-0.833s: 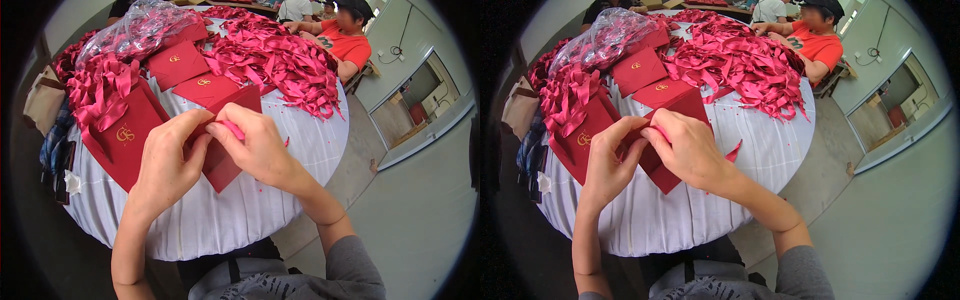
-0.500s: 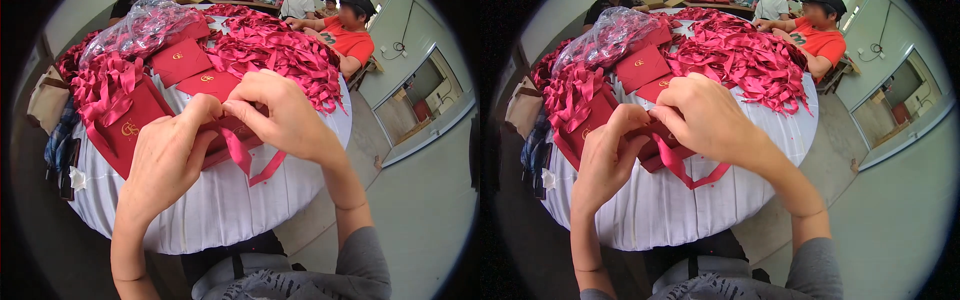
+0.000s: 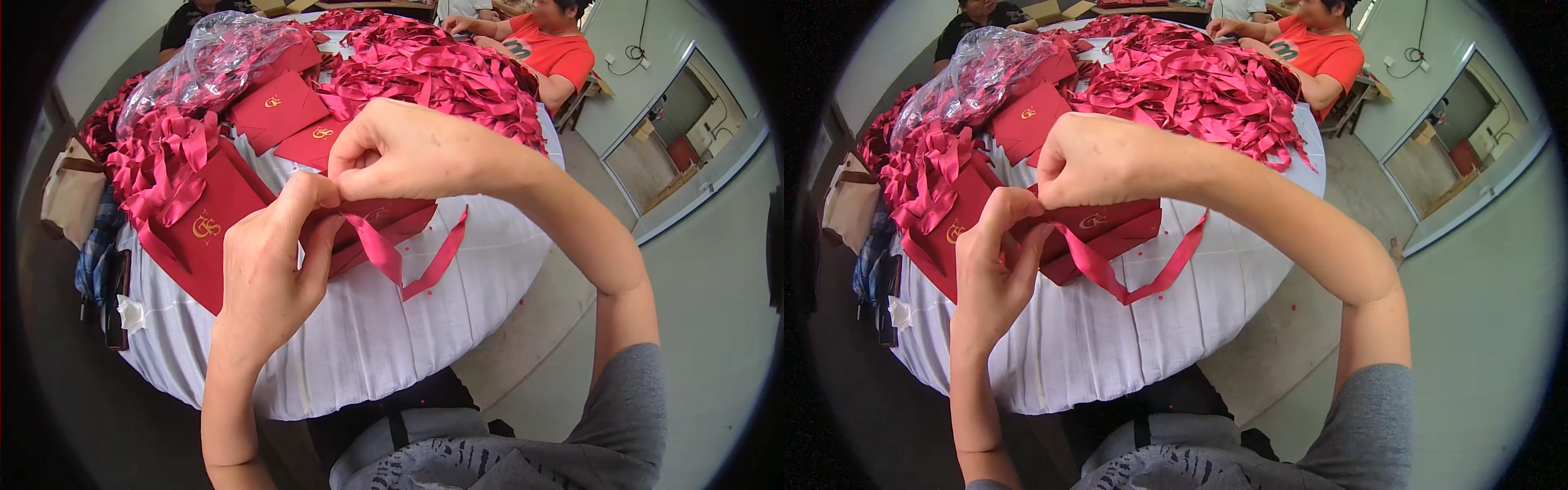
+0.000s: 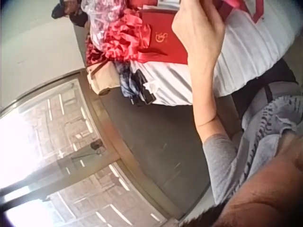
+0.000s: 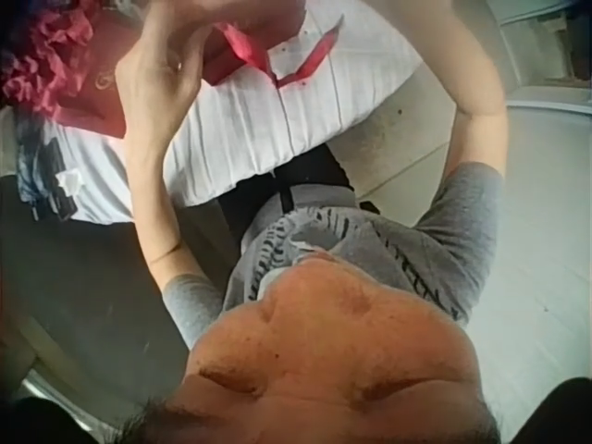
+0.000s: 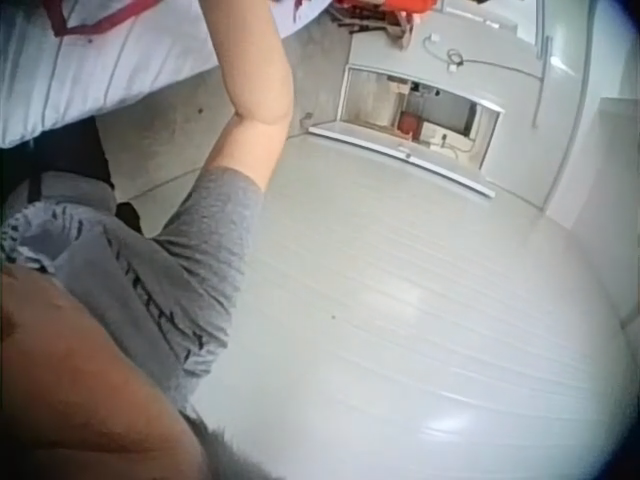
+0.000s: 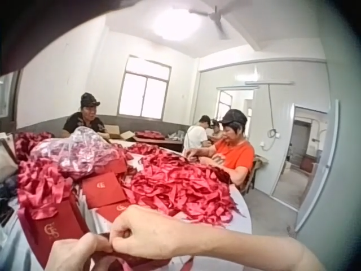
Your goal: The person threads pink ribbons through pre-punched holes in red paper gift bags by hand to create handles, then ties the ribbons to secure them.
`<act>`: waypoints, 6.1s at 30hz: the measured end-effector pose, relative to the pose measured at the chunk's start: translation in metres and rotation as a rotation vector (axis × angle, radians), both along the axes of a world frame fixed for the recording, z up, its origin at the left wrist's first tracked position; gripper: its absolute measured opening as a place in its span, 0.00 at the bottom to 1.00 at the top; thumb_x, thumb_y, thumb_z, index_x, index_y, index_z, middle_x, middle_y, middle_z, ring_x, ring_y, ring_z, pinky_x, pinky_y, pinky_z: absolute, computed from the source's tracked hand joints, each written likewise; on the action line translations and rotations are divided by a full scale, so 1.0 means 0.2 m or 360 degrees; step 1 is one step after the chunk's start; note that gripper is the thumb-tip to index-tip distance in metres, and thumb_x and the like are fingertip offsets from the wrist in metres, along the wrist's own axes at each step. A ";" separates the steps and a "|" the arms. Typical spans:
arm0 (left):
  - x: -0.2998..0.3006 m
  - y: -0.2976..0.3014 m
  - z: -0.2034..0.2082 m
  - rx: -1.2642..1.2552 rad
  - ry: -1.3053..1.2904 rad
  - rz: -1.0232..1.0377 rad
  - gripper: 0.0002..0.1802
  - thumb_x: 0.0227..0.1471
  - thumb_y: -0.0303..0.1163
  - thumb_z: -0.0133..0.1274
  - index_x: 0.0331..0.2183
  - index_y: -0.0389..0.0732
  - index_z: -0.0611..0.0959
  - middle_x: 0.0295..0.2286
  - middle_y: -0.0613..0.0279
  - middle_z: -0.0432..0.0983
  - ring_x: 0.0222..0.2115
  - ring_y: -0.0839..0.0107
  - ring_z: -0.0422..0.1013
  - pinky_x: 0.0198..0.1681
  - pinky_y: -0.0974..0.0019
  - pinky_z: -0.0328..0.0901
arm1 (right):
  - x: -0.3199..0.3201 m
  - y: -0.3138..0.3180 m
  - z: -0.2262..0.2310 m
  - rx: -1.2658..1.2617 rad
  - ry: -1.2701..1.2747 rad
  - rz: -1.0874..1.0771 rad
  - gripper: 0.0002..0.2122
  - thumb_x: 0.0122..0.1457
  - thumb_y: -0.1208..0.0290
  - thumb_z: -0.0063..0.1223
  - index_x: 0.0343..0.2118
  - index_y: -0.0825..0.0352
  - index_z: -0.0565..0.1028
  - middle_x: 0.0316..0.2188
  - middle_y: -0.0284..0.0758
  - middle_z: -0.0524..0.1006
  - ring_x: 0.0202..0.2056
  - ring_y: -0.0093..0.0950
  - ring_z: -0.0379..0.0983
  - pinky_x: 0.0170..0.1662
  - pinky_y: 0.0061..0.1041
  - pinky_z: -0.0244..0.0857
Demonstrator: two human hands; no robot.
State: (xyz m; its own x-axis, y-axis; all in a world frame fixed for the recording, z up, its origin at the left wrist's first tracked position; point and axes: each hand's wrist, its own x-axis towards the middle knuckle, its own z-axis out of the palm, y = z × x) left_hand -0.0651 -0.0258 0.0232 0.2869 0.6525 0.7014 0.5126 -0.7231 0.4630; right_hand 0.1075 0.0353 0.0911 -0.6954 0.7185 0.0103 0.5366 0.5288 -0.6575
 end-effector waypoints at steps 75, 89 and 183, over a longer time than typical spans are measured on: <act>0.11 -0.02 0.14 0.0468 0.0787 0.0636 0.06 0.39 0.26 0.60 0.26 0.39 0.80 0.31 0.61 0.67 0.33 0.63 0.64 0.37 0.60 0.57 | 0.67 -0.53 -0.48 0.0107 0.0754 -0.0895 0.04 0.50 0.79 0.58 0.29 0.71 0.76 0.24 0.31 0.77 0.27 0.19 0.70 0.32 0.20 0.63; 0.20 0.10 0.14 0.0046 0.0533 0.0174 0.08 0.46 0.23 0.53 0.33 0.38 0.79 0.20 0.57 0.73 0.25 0.62 0.69 0.33 0.64 0.54 | 0.58 -0.43 -0.50 0.0386 0.2238 -0.0374 0.09 0.58 0.68 0.54 0.33 0.71 0.72 0.31 0.43 0.75 0.33 0.30 0.75 0.39 0.30 0.69; 0.02 0.21 0.09 -0.0823 -0.0219 -0.0414 0.10 0.50 0.18 0.49 0.37 0.29 0.78 0.27 0.61 0.77 0.30 0.80 0.69 0.37 0.73 0.65 | 0.11 -0.23 -0.43 0.0558 0.0835 -0.0774 0.12 0.60 0.71 0.47 0.21 0.70 0.66 0.13 0.45 0.64 0.15 0.42 0.63 0.19 0.35 0.54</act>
